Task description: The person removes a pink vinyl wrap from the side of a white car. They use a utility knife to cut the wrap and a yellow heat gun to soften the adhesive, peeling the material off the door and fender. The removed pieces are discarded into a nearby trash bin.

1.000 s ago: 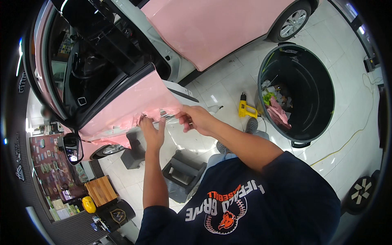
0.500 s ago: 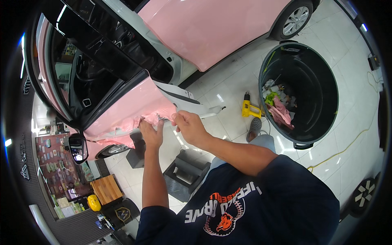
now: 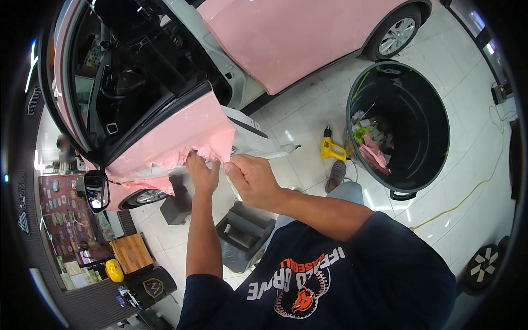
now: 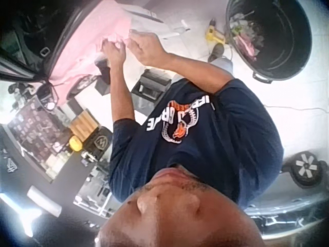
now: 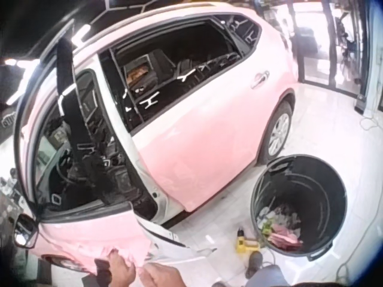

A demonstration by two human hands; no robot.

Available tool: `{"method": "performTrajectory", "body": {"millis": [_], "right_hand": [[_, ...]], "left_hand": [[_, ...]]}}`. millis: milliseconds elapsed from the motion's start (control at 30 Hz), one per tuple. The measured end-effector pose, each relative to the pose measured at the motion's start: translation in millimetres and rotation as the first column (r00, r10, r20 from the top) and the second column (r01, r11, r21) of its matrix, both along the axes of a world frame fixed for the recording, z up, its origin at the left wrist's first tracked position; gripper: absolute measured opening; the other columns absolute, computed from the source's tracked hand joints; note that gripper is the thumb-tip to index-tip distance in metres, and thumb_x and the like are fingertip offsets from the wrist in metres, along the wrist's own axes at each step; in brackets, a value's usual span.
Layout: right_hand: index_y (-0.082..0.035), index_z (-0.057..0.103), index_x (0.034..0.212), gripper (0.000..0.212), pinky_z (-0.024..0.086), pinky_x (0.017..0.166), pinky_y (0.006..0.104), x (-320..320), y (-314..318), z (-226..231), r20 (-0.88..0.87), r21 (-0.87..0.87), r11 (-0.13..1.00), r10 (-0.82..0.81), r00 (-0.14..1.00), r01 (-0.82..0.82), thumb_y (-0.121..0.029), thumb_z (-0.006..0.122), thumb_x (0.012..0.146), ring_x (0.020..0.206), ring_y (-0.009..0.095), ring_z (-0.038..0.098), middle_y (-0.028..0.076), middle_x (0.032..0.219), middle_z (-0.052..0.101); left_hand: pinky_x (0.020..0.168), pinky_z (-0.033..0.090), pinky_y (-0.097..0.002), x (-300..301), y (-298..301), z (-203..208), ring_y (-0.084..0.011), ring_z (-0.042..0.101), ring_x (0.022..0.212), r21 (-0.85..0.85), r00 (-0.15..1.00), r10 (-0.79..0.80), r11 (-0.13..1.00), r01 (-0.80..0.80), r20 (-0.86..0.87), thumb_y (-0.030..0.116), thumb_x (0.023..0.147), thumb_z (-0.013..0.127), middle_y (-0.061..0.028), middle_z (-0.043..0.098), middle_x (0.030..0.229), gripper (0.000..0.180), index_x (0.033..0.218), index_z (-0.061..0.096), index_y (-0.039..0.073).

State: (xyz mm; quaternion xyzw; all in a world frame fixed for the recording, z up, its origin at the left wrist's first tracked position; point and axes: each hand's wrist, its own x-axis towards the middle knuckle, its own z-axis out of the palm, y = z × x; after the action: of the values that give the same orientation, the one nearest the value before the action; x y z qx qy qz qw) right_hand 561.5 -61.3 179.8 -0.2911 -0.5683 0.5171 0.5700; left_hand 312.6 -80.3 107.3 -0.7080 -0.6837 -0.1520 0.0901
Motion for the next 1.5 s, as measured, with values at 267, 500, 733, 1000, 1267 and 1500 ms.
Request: {"method": "performTrajectory", "body": {"millis": [267,500,733,1000,1267,1500], "right_hand": [[0.002,0.065,0.091,0.031,0.049,0.061,0.0302,34.5,2.7,-34.5,-0.114,-0.469,0.883,-0.087,0.990,0.024,-0.026,0.055,0.097,0.065,0.017,0.058,0.008,0.073,0.060],[0.002,0.066,0.088,0.036,0.047,0.053,0.0274,3.3,65.0,-22.9,-0.264,-0.619,0.607,0.436,0.861,-0.497,-0.032,0.058,0.096,0.060,0.012,0.055,0.005,0.073,0.061],[-0.001,0.064,0.082,0.027,0.040,0.050,0.0260,-12.7,75.7,-26.1,-0.261,-0.581,0.734,0.241,0.935,-0.352,-0.024,0.058,0.096,0.056,0.010,0.047,0.002,0.068,0.054],[0.001,0.062,0.080,0.025,0.042,0.052,0.0254,-0.3,63.5,-14.3,-0.259,-0.535,0.798,0.157,0.953,-0.277,-0.019,0.056,0.095,0.060,0.008,0.050,0.002,0.066,0.054],[-0.004,0.061,0.089,0.029,0.051,0.069,0.0321,217.2,97.5,18.2,0.276,-0.222,0.974,0.024,0.961,0.039,-0.027,0.047,0.100,0.070,0.013,0.057,0.005,0.072,0.056],[-0.004,0.064,0.094,0.040,0.046,0.062,0.0266,102.8,42.0,-66.2,0.037,-0.502,0.844,0.237,0.971,-0.188,-0.043,0.054,0.097,0.067,0.012,0.057,0.003,0.073,0.059]], "left_hand": [[0.102,0.027,-0.0527,18.6,-10.9,10.6,-0.0428,0.042,0.118,0.074,0.998,-0.013,0.997,0.009,0.057,0.039,0.084,0.068,-0.0241,0.051,0.120,0.049,0.106,0.058,-0.004],[0.100,0.027,-0.0545,14.1,6.7,10.0,-0.0429,0.042,0.115,0.077,0.997,-0.024,0.997,0.019,0.073,0.039,0.083,0.068,-0.0238,0.052,0.115,0.047,0.100,0.058,-0.004],[0.100,0.028,-0.0528,10.2,13.7,6.3,-0.0410,0.045,0.113,0.086,0.996,-0.010,0.996,0.002,0.085,0.038,0.082,0.070,-0.0227,0.054,0.112,0.045,0.096,0.059,-0.003],[0.101,0.029,-0.0533,10.5,12.5,4.3,-0.0437,0.044,0.117,0.016,0.998,0.044,0.999,-0.045,0.041,0.039,0.084,0.070,-0.0262,0.053,0.117,0.048,0.098,0.055,-0.004],[0.095,0.034,-0.0509,4.5,30.6,6.7,-0.0413,0.049,0.107,-0.009,0.993,0.009,1.000,-0.008,0.118,0.038,0.085,0.069,-0.0220,0.057,0.109,0.044,0.104,0.058,-0.001],[0.095,0.033,-0.0501,-10.7,19.0,7.6,-0.0401,0.048,0.108,-0.029,0.996,-0.053,0.998,0.055,0.071,0.033,0.086,0.067,-0.0204,0.056,0.109,0.040,0.106,0.058,-0.001]]}}
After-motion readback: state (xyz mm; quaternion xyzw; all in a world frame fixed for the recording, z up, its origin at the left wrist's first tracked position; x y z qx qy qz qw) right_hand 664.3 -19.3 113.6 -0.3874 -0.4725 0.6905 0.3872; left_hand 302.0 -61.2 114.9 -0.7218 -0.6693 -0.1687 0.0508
